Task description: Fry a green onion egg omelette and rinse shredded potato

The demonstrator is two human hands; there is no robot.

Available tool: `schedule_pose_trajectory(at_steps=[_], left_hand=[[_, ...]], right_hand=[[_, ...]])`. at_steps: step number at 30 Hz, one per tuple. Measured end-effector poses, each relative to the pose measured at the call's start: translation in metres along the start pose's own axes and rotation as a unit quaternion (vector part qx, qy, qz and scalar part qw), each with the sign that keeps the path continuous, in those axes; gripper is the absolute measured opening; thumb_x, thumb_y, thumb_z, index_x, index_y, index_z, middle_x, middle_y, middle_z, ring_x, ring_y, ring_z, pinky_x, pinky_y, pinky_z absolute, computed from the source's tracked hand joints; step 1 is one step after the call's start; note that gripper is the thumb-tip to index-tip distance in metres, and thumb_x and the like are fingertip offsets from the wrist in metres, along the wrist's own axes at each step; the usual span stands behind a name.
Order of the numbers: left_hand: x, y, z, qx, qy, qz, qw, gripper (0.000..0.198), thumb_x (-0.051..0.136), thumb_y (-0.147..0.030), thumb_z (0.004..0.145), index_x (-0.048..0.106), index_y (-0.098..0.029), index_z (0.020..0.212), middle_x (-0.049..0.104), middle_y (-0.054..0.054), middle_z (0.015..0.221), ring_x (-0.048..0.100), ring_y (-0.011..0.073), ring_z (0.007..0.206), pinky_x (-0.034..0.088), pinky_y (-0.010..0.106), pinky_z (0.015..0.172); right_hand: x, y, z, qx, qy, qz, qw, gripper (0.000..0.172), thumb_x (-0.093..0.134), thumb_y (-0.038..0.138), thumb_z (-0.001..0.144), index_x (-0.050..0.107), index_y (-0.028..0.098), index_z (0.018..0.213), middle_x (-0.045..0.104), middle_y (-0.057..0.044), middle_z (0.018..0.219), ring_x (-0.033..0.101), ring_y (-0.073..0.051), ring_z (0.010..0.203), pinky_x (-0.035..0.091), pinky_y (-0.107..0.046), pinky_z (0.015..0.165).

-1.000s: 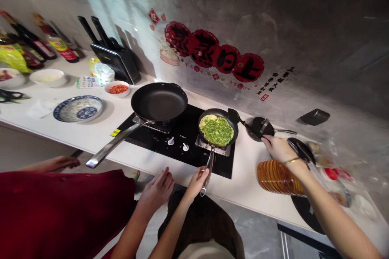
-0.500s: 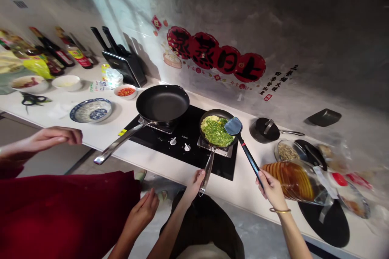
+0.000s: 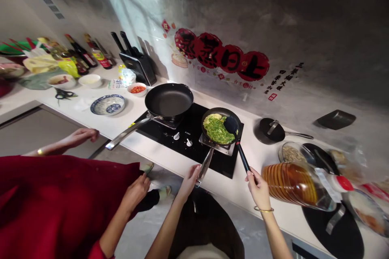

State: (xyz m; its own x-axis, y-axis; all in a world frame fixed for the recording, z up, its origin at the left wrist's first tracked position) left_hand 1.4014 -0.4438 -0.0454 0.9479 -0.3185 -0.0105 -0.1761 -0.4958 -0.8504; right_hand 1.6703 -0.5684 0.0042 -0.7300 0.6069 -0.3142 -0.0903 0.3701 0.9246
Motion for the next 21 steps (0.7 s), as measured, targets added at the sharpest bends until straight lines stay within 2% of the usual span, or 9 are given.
schedule_pose_trajectory(at_steps=[4, 8, 11, 14, 18, 21], left_hand=[[0.018, -0.008, 0.008, -0.043, 0.054, -0.025, 0.997, 0.062, 0.055, -0.066, 0.073, 0.051, -0.016, 0.108, 0.063, 0.008, 0.091, 0.064, 0.0156, 0.065, 0.049, 0.024, 0.050], [0.033, -0.016, 0.012, -0.093, 0.131, -0.008, 0.987, 0.060, 0.056, -0.066, 0.073, 0.047, -0.016, 0.105, 0.064, 0.007, 0.088, 0.060, 0.0118, 0.049, 0.047, 0.024, 0.041], [0.039, -0.015, 0.017, -0.107, 0.148, 0.008, 0.983, 0.058, 0.056, -0.066, 0.072, 0.048, -0.016, 0.099, 0.060, 0.001, 0.072, 0.049, 0.0073, 0.037, 0.038, 0.020, 0.033], [0.040, -0.010, 0.021, -0.109, 0.151, 0.015, 0.982, 0.057, 0.056, -0.068, 0.070, 0.051, -0.014, 0.090, 0.051, -0.005, 0.059, 0.041, 0.0047, 0.033, 0.031, 0.018, 0.030], [0.041, -0.002, 0.022, -0.125, 0.153, -0.006, 0.980, 0.059, 0.056, -0.070, 0.068, 0.052, -0.015, 0.087, 0.046, -0.007, 0.055, 0.039, 0.0036, 0.033, 0.028, 0.017, 0.030], [0.041, 0.000, 0.022, -0.128, 0.150, -0.018, 0.980, 0.059, 0.057, -0.071, 0.067, 0.051, -0.016, 0.087, 0.046, -0.008, 0.054, 0.039, 0.0038, 0.033, 0.029, 0.017, 0.031]], right_hand=[[-0.010, -0.008, -0.006, 0.010, 0.013, 0.005, 1.000, 0.067, 0.060, 0.063, 0.071, 0.062, 0.009, 0.111, 0.057, -0.001, 0.061, 0.034, -0.006, 0.040, 0.028, -0.020, 0.036], [-0.008, -0.019, -0.020, 0.046, 0.007, 0.029, 0.998, 0.067, 0.062, 0.061, 0.070, 0.060, 0.009, 0.113, 0.056, 0.000, 0.064, 0.032, -0.005, 0.039, 0.026, -0.020, 0.035], [-0.003, -0.026, -0.031, 0.072, -0.005, 0.056, 0.996, 0.066, 0.062, 0.060, 0.071, 0.057, 0.009, 0.114, 0.054, 0.001, 0.064, 0.030, -0.005, 0.039, 0.024, -0.019, 0.035], [-0.003, -0.027, -0.037, 0.077, -0.018, 0.043, 0.996, 0.063, 0.061, 0.058, 0.073, 0.057, 0.010, 0.114, 0.053, 0.001, 0.064, 0.031, -0.005, 0.040, 0.025, -0.019, 0.036], [-0.019, -0.012, -0.032, 0.050, -0.025, -0.025, 0.998, 0.058, 0.059, 0.058, 0.074, 0.062, 0.010, 0.106, 0.055, 0.000, 0.064, 0.036, -0.006, 0.041, 0.030, -0.020, 0.037], [-0.037, 0.018, -0.018, 0.005, -0.016, -0.098, 0.995, 0.058, 0.059, 0.059, 0.073, 0.064, 0.012, 0.106, 0.059, -0.002, 0.064, 0.041, -0.009, 0.041, 0.036, -0.022, 0.039]])
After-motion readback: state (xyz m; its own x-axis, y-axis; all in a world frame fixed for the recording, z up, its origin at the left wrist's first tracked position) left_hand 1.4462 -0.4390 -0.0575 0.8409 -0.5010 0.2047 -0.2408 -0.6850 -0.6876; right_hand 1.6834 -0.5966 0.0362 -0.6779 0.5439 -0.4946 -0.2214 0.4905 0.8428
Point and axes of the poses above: each hand's wrist, its own z-axis towards the middle knuckle, its own x-axis out of the palm, y = z × x, the point moved 7 cm from there along z, towards the middle knuckle
